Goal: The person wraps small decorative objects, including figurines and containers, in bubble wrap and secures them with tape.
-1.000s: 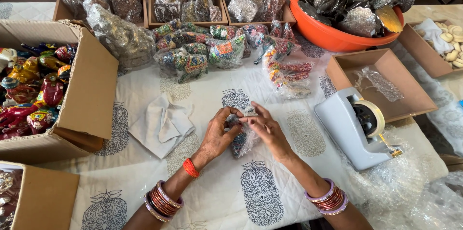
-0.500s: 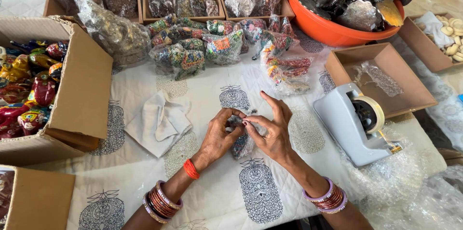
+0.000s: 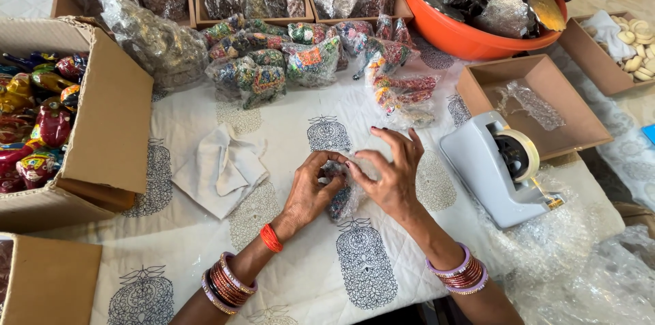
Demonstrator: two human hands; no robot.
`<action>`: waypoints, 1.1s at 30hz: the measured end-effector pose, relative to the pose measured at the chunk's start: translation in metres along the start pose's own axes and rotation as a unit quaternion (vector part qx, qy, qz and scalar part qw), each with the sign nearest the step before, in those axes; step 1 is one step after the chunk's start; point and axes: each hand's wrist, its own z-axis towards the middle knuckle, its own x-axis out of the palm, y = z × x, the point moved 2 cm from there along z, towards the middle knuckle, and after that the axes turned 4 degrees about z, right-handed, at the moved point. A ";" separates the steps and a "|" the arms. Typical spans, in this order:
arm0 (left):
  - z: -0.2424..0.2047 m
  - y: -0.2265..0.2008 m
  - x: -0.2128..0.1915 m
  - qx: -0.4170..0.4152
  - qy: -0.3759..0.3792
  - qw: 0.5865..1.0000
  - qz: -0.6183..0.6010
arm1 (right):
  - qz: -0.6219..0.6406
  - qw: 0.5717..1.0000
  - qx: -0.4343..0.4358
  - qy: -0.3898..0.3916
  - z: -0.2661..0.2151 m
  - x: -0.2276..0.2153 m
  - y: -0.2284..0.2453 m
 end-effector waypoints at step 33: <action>0.013 0.001 -0.023 -0.045 -0.127 0.987 -0.082 | 0.357 0.920 0.036 0.160 0.004 -0.006 0.010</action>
